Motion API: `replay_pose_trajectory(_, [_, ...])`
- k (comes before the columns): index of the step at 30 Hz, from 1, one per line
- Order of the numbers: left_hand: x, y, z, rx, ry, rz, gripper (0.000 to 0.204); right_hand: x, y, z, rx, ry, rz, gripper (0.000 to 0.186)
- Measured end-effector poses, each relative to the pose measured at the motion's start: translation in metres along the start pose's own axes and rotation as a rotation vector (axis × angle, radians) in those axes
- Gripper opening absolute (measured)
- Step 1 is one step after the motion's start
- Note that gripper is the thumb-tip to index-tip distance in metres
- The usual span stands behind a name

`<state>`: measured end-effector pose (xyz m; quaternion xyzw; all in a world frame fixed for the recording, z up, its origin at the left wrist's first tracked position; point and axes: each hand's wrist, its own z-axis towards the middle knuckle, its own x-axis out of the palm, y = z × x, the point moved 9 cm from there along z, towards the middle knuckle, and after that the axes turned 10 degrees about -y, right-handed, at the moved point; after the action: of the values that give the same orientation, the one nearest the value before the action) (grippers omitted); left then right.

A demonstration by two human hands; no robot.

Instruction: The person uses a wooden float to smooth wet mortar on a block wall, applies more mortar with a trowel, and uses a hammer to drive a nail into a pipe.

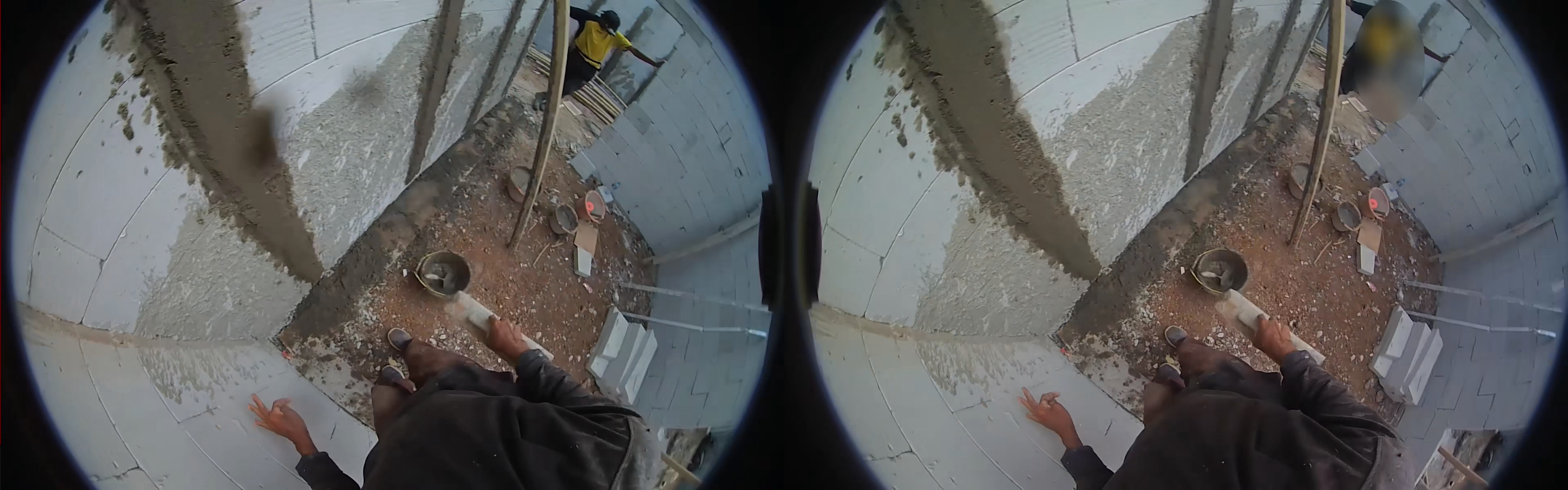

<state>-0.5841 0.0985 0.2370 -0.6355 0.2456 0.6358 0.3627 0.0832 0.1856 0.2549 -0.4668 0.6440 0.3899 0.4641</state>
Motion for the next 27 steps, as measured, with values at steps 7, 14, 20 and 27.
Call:
replay_pose_trajectory(7, [0.18, -0.048, -0.208, 0.356, 1.076, -0.333, 0.057, 0.156, -0.241, -0.301, 0.661, 0.52, 0.236, 0.068])
replay_pose_trajectory(14, [0.208, -0.121, -0.248, 0.389, 1.382, -0.549, 0.05, 0.178, -0.313, -0.329, 1.007, 0.46, 0.287, 0.066])
replay_pose_trajectory(20, [0.184, -0.261, -0.147, 0.095, 0.928, -0.274, 0.025, 0.183, -0.365, -0.277, 0.964, 0.099, 0.564, 0.047])
replay_pose_trajectory(27, [0.154, -0.44, -0.198, 0.191, 0.912, -0.409, 0.04, 0.191, -0.495, -0.242, 1.01, 0.012, 0.471, 0.042])
